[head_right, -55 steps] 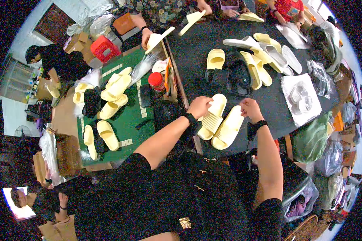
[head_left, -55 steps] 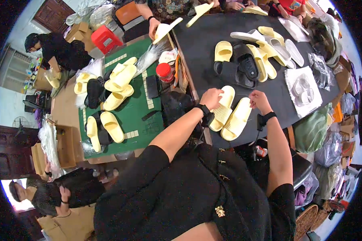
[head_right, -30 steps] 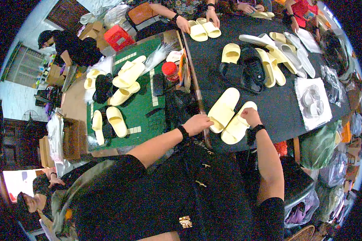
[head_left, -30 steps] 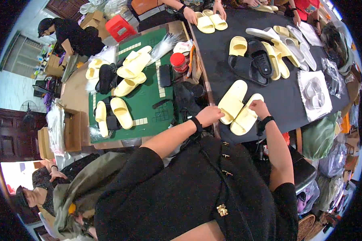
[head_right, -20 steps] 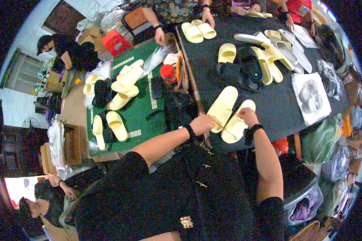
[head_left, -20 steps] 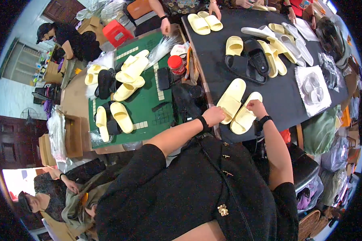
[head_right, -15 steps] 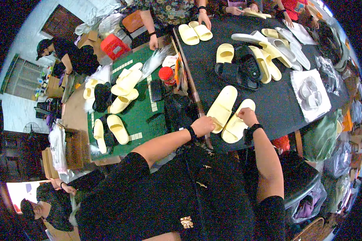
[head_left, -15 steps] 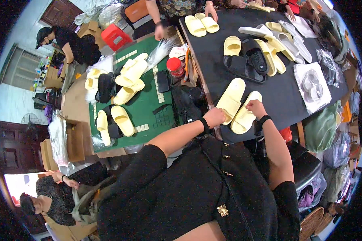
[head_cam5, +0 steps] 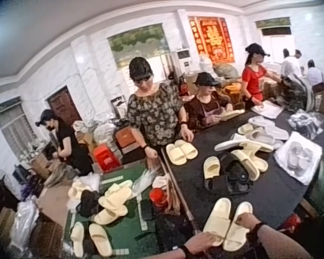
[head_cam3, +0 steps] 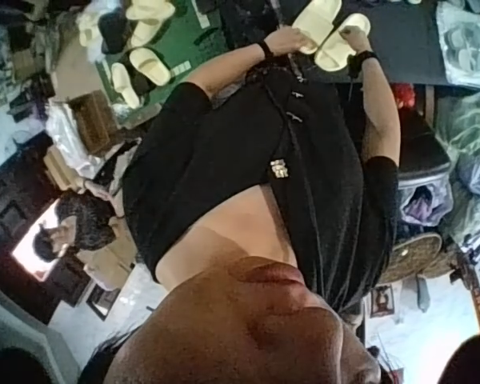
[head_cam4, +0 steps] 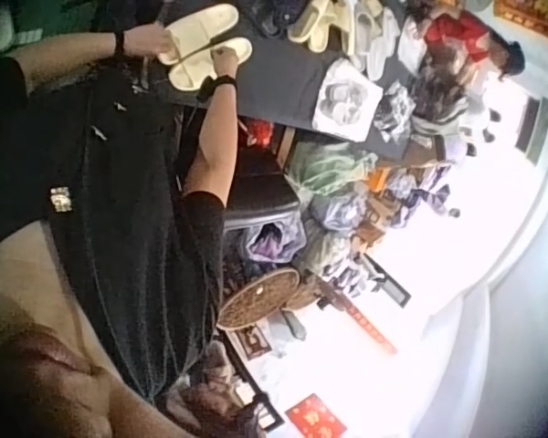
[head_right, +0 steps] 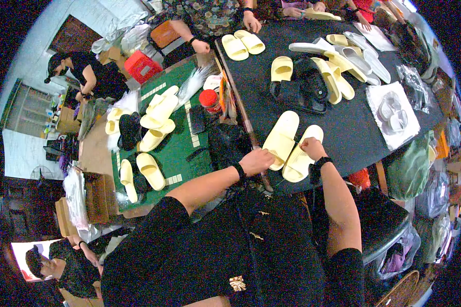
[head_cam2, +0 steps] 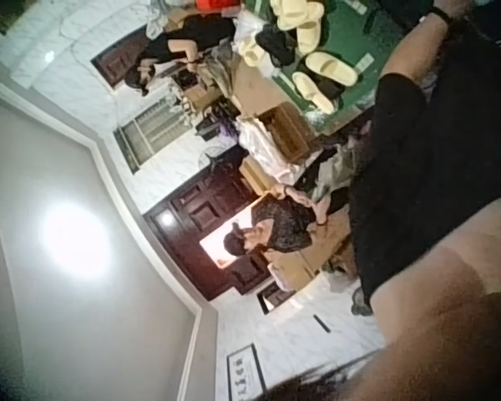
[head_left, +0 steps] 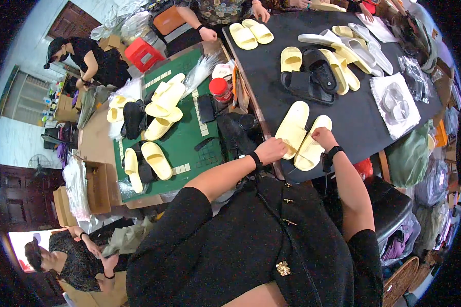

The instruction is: The recorder and multiple workers are inspecting, sorting, and packaging slippers at a footwear production site.

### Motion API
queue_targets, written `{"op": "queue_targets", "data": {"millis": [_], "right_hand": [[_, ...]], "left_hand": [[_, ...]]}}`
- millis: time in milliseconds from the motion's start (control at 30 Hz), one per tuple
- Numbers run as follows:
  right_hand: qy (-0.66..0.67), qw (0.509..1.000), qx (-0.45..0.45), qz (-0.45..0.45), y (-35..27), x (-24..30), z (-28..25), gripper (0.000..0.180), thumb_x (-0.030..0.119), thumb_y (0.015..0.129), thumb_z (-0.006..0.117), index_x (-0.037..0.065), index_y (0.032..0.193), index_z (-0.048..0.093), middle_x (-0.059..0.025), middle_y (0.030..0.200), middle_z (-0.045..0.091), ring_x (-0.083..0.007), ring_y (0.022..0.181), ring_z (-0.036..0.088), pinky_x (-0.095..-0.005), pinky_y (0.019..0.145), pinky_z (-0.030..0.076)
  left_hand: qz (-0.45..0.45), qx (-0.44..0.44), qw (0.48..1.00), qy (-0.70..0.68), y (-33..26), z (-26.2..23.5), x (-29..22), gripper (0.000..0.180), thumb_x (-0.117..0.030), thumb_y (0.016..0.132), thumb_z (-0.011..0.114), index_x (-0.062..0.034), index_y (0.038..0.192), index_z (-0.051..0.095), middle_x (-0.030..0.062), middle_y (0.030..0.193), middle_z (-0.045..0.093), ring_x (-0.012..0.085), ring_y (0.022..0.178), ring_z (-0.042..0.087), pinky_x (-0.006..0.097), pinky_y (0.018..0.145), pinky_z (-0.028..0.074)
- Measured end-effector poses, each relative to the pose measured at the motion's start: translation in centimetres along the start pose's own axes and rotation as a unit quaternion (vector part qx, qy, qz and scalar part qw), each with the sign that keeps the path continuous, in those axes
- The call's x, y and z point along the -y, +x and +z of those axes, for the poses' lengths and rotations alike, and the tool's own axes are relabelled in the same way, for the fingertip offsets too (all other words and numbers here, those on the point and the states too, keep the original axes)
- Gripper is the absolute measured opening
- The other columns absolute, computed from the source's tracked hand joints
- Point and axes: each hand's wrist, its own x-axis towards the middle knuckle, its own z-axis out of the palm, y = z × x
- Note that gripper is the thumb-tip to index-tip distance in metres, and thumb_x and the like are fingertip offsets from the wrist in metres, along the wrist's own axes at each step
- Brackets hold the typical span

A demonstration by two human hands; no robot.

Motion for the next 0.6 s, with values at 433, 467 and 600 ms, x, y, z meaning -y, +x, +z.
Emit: {"op": "queue_targets", "data": {"millis": [433,467,600], "right_hand": [[0.015,1.000,0.016,0.006,-0.1,1.0,-0.4,0.010,0.012,0.075,0.062,0.003,0.078,0.064,-0.0149,0.076,0.066,-0.0277,0.071,0.064,-0.0358,0.066,0.050],[-0.001,1.000,-0.001,-0.015,0.0,1.0,-0.3,0.010,0.010,0.074,0.061,0.001,0.077,0.063,-0.0143,0.072,0.065,-0.0264,0.069,0.063,-0.0358,0.065,0.049],[-0.029,0.998,-0.013,-0.048,0.2,1.4,-0.3,0.009,0.008,0.073,0.059,0.000,0.075,0.061,-0.0130,0.067,0.063,-0.0254,0.065,0.062,-0.0359,0.063,0.048]], "left_hand": [[-0.048,-0.055,0.997,0.036,-1.5,-0.5,1.9,0.014,-0.013,0.078,0.052,-0.0122,0.089,0.059,0.0006,0.084,0.058,0.0175,0.084,0.053,0.031,0.074,0.041],[-0.047,-0.055,0.997,0.035,-1.4,-0.5,1.9,0.014,-0.013,0.078,0.052,-0.0122,0.089,0.059,0.0006,0.084,0.058,0.0175,0.084,0.053,0.031,0.074,0.041],[-0.049,-0.044,0.997,0.027,-1.3,-0.9,1.8,0.013,-0.013,0.078,0.053,-0.0119,0.089,0.059,0.0010,0.086,0.058,0.0178,0.085,0.053,0.032,0.073,0.042]]}}
